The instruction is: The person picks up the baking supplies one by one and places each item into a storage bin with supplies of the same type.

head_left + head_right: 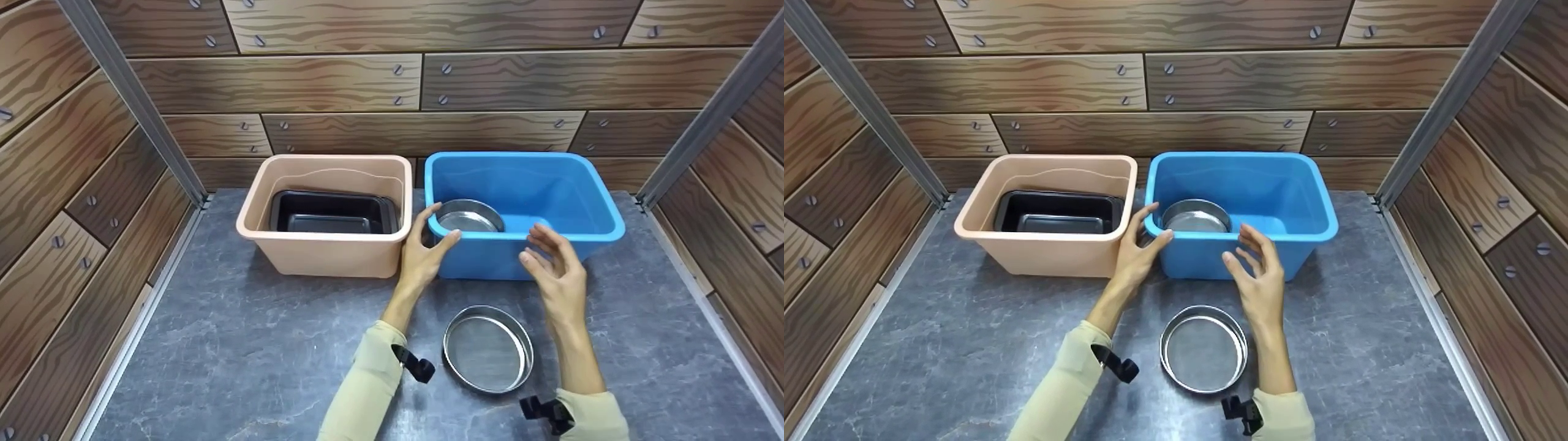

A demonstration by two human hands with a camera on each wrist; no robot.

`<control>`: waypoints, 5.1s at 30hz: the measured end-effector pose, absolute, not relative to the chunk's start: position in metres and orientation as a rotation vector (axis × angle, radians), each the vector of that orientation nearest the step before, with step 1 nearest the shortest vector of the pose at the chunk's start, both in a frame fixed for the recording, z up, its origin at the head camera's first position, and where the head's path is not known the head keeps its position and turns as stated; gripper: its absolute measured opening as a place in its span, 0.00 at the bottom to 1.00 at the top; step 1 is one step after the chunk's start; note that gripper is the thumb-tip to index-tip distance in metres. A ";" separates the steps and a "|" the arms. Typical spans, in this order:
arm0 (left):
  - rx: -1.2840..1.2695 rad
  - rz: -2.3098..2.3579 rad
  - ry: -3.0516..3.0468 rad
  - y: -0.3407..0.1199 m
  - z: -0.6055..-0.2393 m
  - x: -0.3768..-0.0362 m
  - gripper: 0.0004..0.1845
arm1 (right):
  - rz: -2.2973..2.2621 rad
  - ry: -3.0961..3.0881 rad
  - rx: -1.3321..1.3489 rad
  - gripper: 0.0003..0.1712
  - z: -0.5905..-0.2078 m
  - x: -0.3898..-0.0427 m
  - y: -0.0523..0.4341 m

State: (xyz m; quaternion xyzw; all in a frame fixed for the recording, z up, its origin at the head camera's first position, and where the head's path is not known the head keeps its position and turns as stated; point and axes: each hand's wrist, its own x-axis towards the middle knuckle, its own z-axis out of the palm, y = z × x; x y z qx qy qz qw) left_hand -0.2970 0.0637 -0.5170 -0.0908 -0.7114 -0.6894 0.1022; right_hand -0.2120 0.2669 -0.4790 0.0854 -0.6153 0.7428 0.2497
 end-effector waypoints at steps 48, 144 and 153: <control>-0.213 -2.006 -2.171 0.064 -0.515 -0.294 0.33 | 2.134 -1.690 -0.240 0.27 -0.557 -0.145 0.288; -0.228 -2.037 -2.120 0.059 -0.480 -0.268 0.32 | 1.892 -2.299 -0.302 0.30 -0.583 -0.103 0.272; -0.260 -2.064 -2.105 0.062 -0.497 -0.280 0.32 | 1.944 -2.284 -0.344 0.34 -0.583 -0.102 0.271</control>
